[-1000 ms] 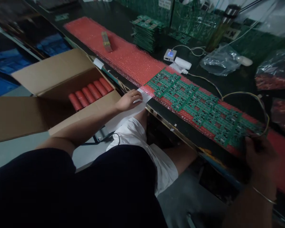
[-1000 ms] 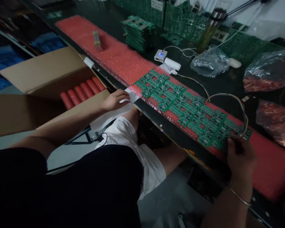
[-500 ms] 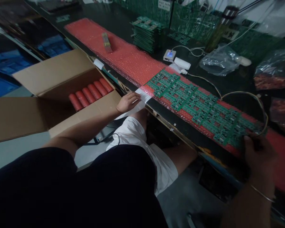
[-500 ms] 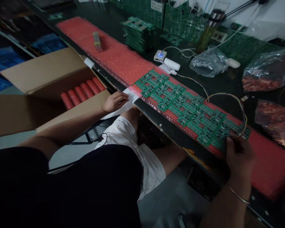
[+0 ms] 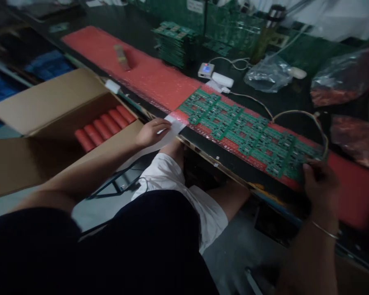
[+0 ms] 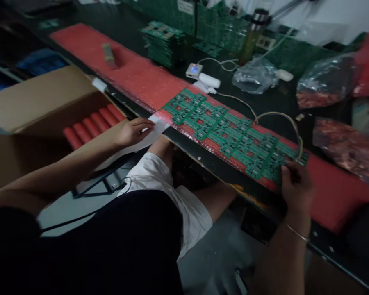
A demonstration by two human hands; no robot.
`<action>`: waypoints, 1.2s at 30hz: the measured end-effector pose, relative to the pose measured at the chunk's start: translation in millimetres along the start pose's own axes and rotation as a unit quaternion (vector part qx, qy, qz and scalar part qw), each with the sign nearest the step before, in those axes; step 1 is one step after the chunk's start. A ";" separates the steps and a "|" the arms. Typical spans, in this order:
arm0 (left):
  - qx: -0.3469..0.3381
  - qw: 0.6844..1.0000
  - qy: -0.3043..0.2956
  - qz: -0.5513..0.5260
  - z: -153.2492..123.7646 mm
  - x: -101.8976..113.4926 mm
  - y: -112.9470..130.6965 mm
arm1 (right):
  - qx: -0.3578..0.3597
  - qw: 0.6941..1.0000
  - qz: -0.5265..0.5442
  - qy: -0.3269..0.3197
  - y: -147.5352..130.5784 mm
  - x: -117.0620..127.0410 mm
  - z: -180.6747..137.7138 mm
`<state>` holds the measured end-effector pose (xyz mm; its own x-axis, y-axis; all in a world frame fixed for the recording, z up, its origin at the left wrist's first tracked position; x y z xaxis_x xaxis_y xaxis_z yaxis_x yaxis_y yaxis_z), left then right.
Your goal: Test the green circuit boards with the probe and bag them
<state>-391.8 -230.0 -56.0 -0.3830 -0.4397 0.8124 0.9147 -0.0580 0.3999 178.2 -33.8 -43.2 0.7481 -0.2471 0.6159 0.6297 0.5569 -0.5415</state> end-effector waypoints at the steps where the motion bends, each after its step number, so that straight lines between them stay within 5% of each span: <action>1: -0.011 1.000 -0.003 -0.013 9.4 7.1 12.1 | -0.016 1.000 0.013 0.010 -1.0 0.9 -0.3; 5: -0.113 0.983 -0.112 -0.096 69.5 22.4 82.3 | -0.041 0.995 0.072 0.053 -7.6 1.4 0.5; 8: -0.185 0.944 -0.238 -0.132 121.1 3.3 147.4 | -0.015 0.996 0.083 0.035 -5.6 -3.1 0.5; 12: -0.235 0.906 -0.322 -0.139 178.8 -65.0 223.2 | 0.047 0.997 0.062 0.012 3.2 -7.8 -1.4; 18: -0.266 0.889 -0.345 -0.142 226.6 -175.8 298.1 | 0.093 0.995 0.036 -0.005 6.8 -10.6 0.0; 25: -0.244 0.886 -0.371 -0.130 239.1 -233.2 343.4 | 0.101 0.995 0.010 -0.016 2.4 -10.5 1.3; 36: -0.277 0.862 -0.409 -0.113 265.0 -261.5 349.2 | 0.097 0.995 -0.002 -0.020 2.2 -9.9 1.5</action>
<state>-6.3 102.2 -16.4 -0.3140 0.4049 0.8587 0.6396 -0.5782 0.5065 171.9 -28.9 -49.6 0.7340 -0.2202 0.6425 0.5778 0.6997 -0.4202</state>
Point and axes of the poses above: each hand's wrist, its own z-axis towards the middle knuckle, its own x-axis out of the back of the hand, y = z × x, the point moved 2 cm from there along z, towards the middle knuckle, and after that the axes turned 12 degrees about x, right-handed, at the moved point
